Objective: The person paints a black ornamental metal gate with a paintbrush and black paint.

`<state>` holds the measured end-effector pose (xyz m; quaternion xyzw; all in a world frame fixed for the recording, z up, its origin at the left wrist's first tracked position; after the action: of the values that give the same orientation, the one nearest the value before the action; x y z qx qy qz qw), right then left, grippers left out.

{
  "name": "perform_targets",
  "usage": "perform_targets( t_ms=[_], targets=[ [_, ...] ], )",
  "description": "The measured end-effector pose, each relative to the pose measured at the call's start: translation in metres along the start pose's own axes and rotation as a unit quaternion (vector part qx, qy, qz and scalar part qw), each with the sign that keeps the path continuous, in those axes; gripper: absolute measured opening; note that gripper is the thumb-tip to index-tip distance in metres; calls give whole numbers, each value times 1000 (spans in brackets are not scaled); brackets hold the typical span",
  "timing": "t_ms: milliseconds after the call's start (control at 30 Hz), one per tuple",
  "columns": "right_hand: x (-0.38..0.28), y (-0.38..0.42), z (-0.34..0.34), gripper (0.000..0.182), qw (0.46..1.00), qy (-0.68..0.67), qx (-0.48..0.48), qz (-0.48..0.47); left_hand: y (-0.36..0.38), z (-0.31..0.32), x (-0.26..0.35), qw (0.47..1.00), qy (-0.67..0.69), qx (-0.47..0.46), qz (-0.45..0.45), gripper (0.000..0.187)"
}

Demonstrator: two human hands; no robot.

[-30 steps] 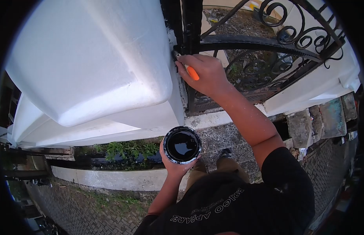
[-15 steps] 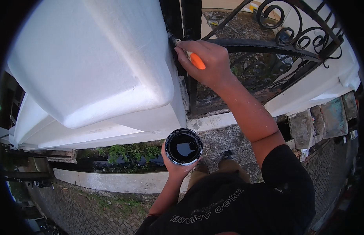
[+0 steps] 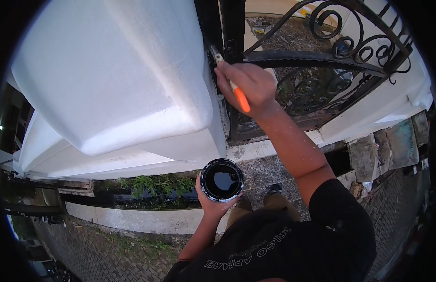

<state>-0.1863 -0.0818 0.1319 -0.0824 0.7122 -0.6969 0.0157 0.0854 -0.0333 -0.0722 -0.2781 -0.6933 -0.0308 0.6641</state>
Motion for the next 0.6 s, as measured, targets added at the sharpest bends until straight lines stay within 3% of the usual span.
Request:
perform_targets(
  t_ms=[600],
  targets=[
    [-9,66,-4,21,992,-33,-36,116,5,-9,-5,998,-31,-42,-22,135]
  ],
)
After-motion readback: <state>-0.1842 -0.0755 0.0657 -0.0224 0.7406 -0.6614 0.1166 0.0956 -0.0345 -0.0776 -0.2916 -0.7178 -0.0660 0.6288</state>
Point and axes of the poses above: each hand's wrist, its own y-axis away from the middle knuckle, its own z-axis out of the palm, x = y × z, the point moved 1 cm from there along -y, towards the middle knuckle, and after that the axes turned 5 degrees about x, right-handed, at the moved point
